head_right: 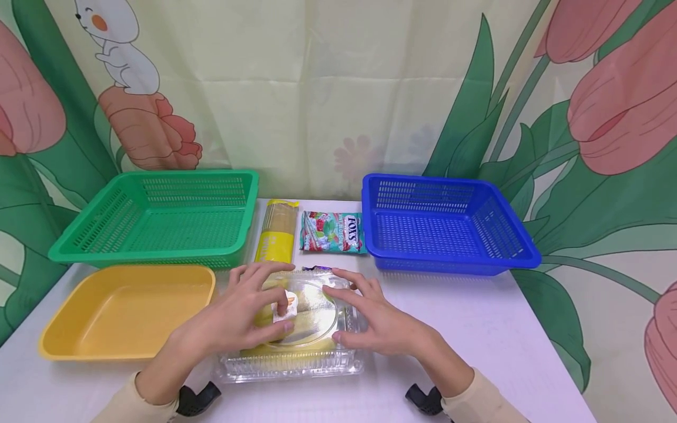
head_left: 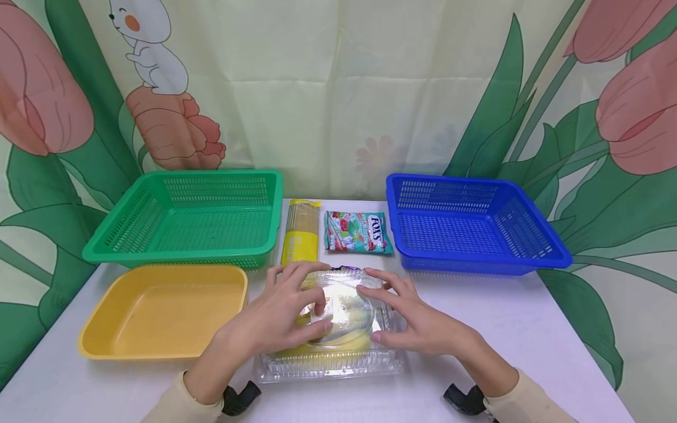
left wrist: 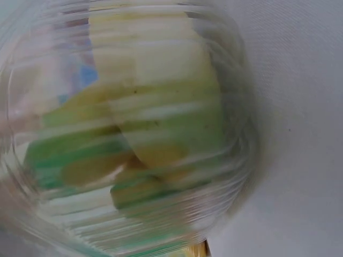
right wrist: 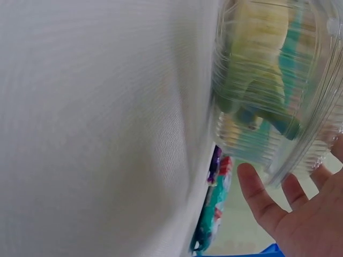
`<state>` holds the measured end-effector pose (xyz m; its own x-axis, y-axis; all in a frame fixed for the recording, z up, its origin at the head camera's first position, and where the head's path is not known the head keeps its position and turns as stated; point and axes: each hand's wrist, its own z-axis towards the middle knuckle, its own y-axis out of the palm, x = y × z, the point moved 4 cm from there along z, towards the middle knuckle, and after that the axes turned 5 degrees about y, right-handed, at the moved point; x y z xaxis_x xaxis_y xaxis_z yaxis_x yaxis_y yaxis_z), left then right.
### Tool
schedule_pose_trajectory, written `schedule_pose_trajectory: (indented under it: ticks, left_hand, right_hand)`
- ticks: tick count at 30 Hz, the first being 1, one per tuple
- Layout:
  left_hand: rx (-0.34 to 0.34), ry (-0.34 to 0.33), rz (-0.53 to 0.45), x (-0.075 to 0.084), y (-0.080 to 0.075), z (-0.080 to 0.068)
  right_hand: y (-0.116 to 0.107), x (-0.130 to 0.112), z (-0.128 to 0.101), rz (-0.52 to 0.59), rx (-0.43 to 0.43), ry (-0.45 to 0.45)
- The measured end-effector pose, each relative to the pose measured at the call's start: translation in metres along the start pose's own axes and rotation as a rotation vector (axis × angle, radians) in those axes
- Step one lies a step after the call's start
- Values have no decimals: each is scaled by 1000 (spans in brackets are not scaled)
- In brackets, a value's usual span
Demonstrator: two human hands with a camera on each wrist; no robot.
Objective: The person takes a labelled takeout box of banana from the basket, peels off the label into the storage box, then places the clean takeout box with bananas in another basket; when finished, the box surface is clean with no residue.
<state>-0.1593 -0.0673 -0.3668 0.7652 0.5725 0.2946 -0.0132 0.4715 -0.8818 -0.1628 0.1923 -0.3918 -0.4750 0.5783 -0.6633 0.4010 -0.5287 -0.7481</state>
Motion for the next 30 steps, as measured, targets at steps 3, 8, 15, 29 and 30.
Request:
schedule_pose_trajectory:
  ticks: [3,8,15,29,30]
  left_hand:
    - [4,6,-10,0,0,0]
    - [0,8,-38,0,1,0]
    - [24,5,-128,-1,-2,-1]
    - [170,-2,-342,-10,-3,-4]
    - [192,-13,-388,-12,-5,-5]
  right_hand:
    - [0,0,0,0,0,7]
    - [1,1,0,1,-3,19]
    - [0,1,0,11,-8,19]
    - [-3,1,2,-1,-42,24]
    - [-3,1,2,-3,-39,23]
